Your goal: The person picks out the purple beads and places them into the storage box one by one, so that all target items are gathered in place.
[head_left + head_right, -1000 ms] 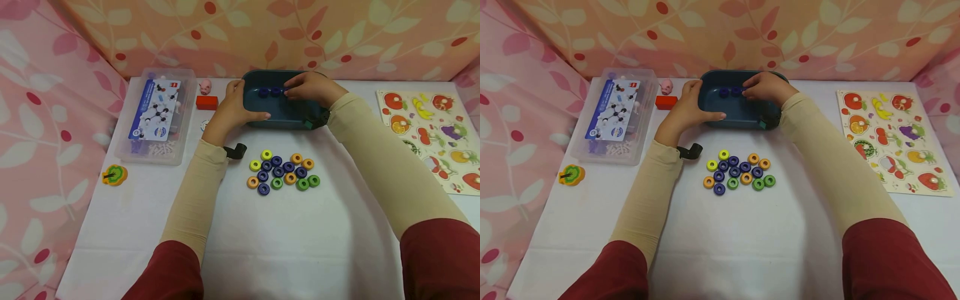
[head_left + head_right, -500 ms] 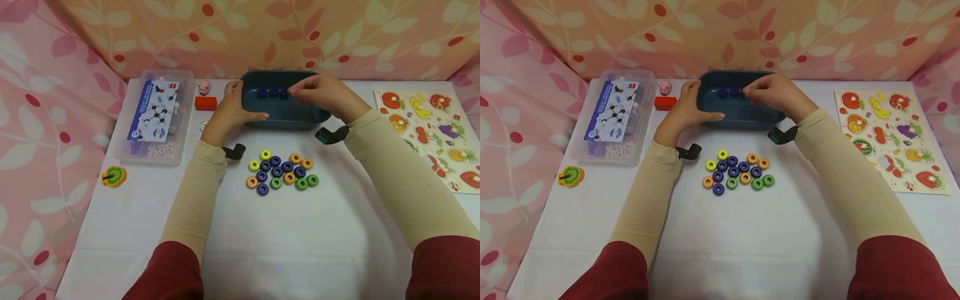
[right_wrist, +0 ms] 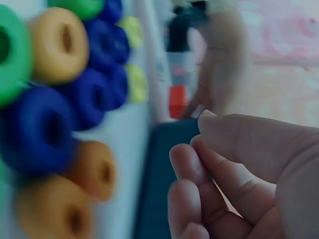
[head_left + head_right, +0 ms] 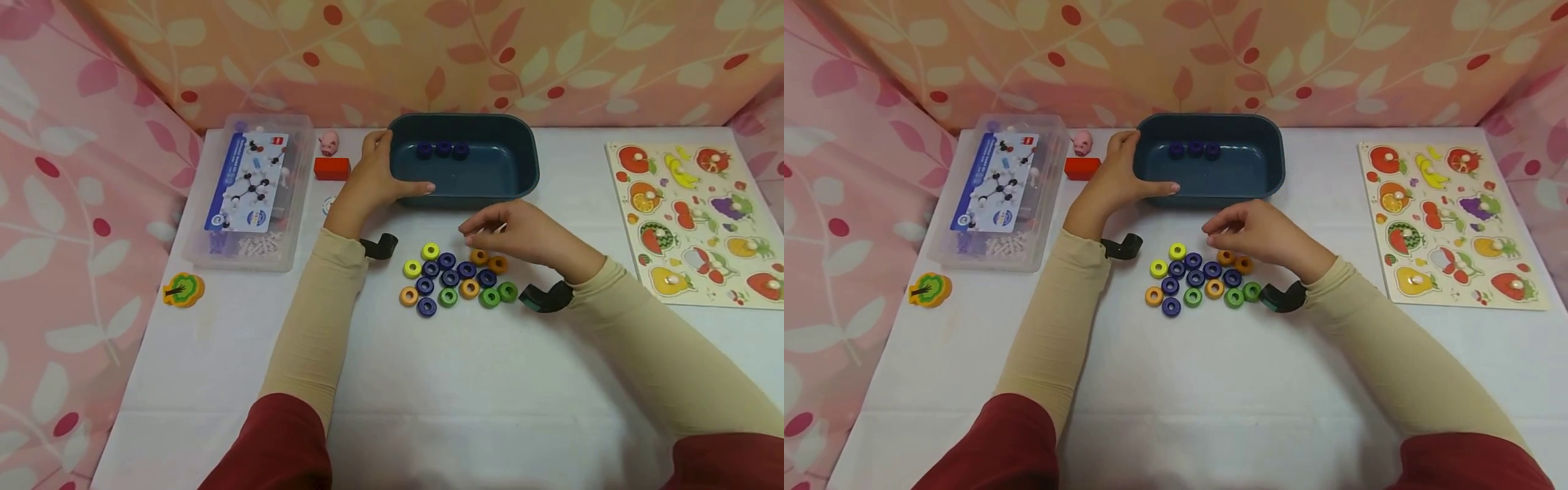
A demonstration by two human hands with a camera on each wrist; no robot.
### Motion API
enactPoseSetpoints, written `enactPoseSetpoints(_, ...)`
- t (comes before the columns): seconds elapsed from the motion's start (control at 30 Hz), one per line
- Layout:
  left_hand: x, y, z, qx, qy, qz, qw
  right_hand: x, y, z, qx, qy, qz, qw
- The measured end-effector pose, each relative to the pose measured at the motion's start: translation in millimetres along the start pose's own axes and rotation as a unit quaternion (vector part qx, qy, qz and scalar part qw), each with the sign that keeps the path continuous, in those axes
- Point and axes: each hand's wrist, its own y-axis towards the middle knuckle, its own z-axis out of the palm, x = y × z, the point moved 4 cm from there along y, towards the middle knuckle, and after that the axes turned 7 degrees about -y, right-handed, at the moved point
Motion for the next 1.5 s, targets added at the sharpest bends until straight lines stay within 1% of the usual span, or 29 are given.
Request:
enactPoseSetpoints(0.1,0.5,0.3,-0.2,0.001,0.001,0.001,1.0000,0,5,15.1,0.009,-0.024,-0.016,1.000)
enactPoseSetpoints(0.2,0.6,0.6,0.0,0.001,0.001,0.004,1.0000,3,10,25.3,0.023,-0.035,-0.025,0.999)
enactPoseSetpoints(0.4,-0.4,0.9,0.2,0.001,0.001,0.008,1.0000,7,18,34.1,0.040,-0.052,-0.039,0.997)
enactPoseSetpoints(0.5,-1.2,0.5,0.0,0.001,-0.001,0.009,1.0000,6,20,32.6,0.038,-0.066,-0.037,0.996)
enactPoseSetpoints(0.67,-1.7,0.5,-0.3,-0.001,-0.005,0.009,0.9999,-1,20,24.1,0.028,-0.089,-0.025,0.995)
enactPoseSetpoints(0.9,-2.0,1.0,-0.7,0.000,-0.006,0.008,1.0000,-12,18,12.9,0.001,-0.125,-0.003,0.992)
enactPoseSetpoints(1.0,-1.4,1.1,-1.0,-0.001,-0.005,0.007,1.0000,-10,16,10.5,-0.005,-0.130,-0.007,0.991)
enactPoseSetpoints(1.1,-1.3,0.9,-1.2,0.001,-0.007,0.007,1.0000,-1,10,3.3,-0.009,-0.127,-0.017,0.992)
enactPoseSetpoints(1.17,-1.5,0.7,-1.4,0.002,-0.009,0.008,0.9999,8,6,-7.9,-0.017,-0.112,-0.021,0.993)
enactPoseSetpoints(1.2,-1.6,0.7,-1.7,0.001,-0.010,0.009,0.9999,12,5,-15.6,-0.027,-0.104,-0.022,0.994)
enactPoseSetpoints(1.27,-1.9,0.7,-2.1,0.000,-0.012,0.011,0.9999,17,5,-33.8,-0.044,-0.068,-0.005,0.997)
enactPoseSetpoints(1.33,-2.0,0.5,-2.2,-0.001,-0.011,0.010,0.9999,15,12,-51.2,-0.052,-0.009,0.026,0.998)
enactPoseSetpoints(1.4,-1.7,0.3,-1.9,-0.001,-0.008,0.008,0.9999,10,24,-64.2,-0.052,0.060,0.058,0.995)
enactPoseSetpoints(1.43,-1.5,0.4,-1.5,-0.001,-0.007,0.007,0.9999,6,31,-68.2,-0.046,0.097,0.077,0.991)
enactPoseSetpoints(1.5,-1.1,0.2,-0.4,0.000,-0.005,0.004,1.0000,-2,46,-72.0,-0.035,0.150,0.104,0.982)
